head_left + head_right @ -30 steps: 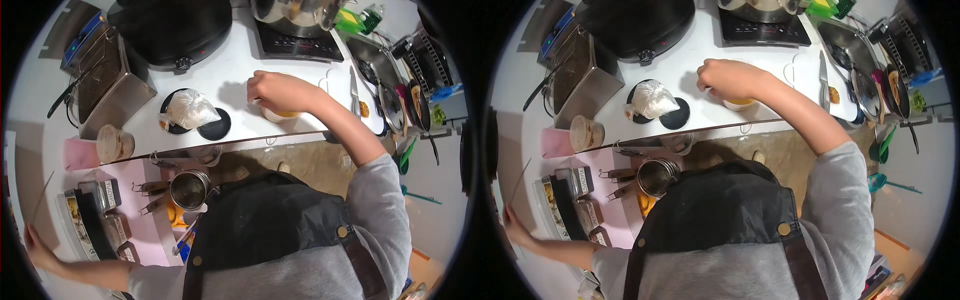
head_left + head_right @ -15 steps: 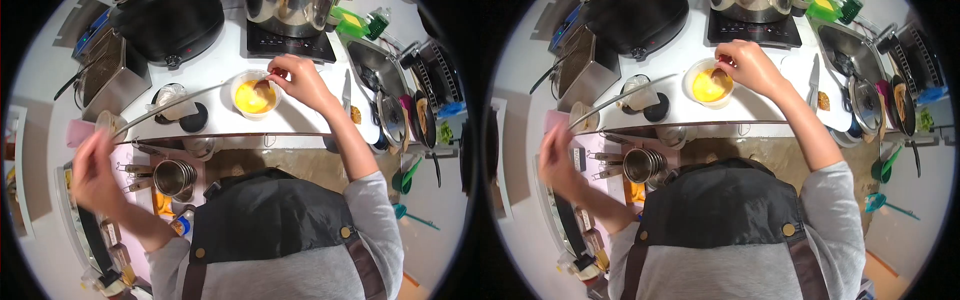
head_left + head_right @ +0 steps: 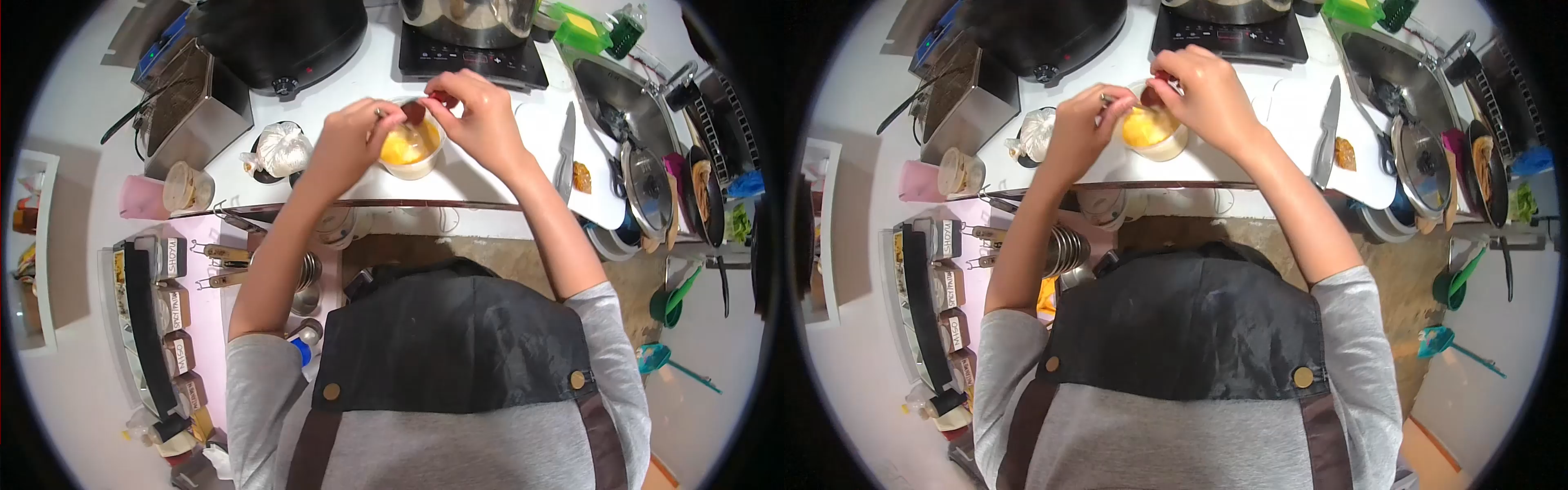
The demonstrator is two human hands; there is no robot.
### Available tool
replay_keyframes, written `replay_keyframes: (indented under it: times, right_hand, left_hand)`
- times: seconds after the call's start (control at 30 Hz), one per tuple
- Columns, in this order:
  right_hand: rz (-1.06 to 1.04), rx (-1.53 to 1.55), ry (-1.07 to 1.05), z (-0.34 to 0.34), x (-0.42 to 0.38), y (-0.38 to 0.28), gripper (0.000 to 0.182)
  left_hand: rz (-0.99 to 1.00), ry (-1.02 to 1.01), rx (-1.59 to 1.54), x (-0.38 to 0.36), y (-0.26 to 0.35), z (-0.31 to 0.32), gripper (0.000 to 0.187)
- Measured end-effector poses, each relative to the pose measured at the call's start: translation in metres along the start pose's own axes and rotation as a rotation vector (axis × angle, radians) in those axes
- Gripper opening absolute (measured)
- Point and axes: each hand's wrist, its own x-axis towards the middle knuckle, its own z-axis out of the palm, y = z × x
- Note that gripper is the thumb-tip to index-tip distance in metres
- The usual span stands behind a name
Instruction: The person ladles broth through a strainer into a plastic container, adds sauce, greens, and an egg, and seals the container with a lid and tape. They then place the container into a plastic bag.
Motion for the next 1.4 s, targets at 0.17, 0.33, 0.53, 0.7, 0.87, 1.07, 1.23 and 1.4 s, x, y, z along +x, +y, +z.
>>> replay_keyframes:
  times: [0.17, 0.33, 0.53, 0.7, 0.87, 1.07, 1.23, 1.4]
  right_hand:
    - [-0.083, 0.008, 0.021, -0.006, 0.01, 0.0, 0.01]
    - [-0.02, 0.009, 0.015, -0.017, 0.017, -0.01, 0.011]
    - [-0.035, -0.006, 0.065, -0.012, 0.015, 0.0, 0.012]
    - [0.041, 0.039, 0.017, -0.013, 0.012, -0.001, 0.012]
    - [0.004, 0.068, 0.095, -0.008, 0.01, 0.006, 0.012]
    - [0.057, 0.118, 0.071, -0.011, 0.011, 0.008, 0.011]
    - [0.02, 0.07, 0.113, -0.011, 0.01, 0.008, 0.011]
    - [0.071, 0.096, 0.073, -0.013, 0.01, 0.007, 0.011]
  left_hand:
    - [-0.038, -0.043, 0.022, 0.0, -0.007, -0.02, 0.016]
    - [-0.274, -0.048, -0.268, -0.013, 0.01, -0.001, 0.016]
    - [-0.156, -0.016, 0.061, -0.005, 0.001, -0.004, 0.018]
    - [-0.346, -0.128, -0.223, -0.01, 0.022, -0.015, 0.018]
    - [-0.23, -0.055, -0.09, -0.006, 0.01, 0.006, 0.016]
    - [-0.37, -0.121, -0.308, -0.003, 0.015, -0.013, 0.023]
    - [-0.308, -0.024, -0.157, 0.004, 0.008, 0.003, 0.023]
    - [-0.402, -0.192, -0.294, 0.001, 0.015, -0.019, 0.026]
